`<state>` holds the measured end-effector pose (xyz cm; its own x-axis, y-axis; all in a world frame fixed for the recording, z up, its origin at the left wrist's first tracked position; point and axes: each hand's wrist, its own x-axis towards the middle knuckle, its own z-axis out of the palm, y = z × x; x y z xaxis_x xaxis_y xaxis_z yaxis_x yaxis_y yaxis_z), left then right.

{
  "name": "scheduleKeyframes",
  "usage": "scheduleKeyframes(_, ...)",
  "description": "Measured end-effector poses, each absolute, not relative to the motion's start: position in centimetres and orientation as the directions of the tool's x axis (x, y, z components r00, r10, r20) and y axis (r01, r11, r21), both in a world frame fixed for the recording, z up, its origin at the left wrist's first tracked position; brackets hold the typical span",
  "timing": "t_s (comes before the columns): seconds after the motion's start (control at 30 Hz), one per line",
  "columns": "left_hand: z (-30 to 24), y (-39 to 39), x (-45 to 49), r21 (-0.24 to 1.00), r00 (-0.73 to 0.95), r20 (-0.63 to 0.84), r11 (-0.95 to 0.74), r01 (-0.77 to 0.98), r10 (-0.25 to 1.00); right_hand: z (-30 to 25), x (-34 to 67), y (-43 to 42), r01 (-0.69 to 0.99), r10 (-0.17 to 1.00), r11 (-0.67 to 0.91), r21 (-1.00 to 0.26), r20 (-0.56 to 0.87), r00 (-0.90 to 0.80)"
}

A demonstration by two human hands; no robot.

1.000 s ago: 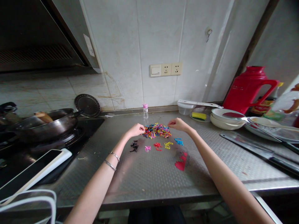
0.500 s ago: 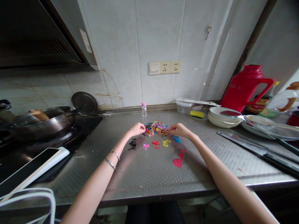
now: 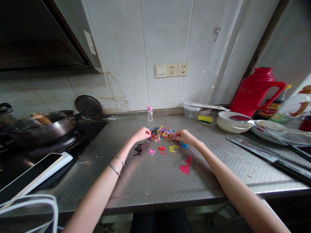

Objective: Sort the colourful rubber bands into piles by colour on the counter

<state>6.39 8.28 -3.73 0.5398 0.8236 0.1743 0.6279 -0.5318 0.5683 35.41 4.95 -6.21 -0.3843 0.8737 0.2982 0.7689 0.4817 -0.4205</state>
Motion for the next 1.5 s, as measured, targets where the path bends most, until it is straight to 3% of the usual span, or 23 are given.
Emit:
scheduleKeyframes(0.47, -3.7, 8.3, 6.2, 0.571, 0.522, 0.145, -0.502, 0.649, 0.841, -4.5, 35.5, 4.1, 0.771, 0.885, 0.436, -0.465, 0.378, -0.273)
scheduleKeyframes(0.93, -4.6, 5.8, 11.6, 0.868, 0.516, 0.156, -0.366, 0.336, 0.842, -3.8, 32.1, 2.9, 0.513, 0.849, 0.523, -0.681, 0.470, -0.241)
scheduleKeyframes(1.5, -4.2, 5.2, 12.1, 0.903, 0.528, 0.090, -0.293, 0.316, 0.845, -3.9, 31.4, 2.7, 0.451, 0.827, 0.563, -0.693, 0.461, -0.323)
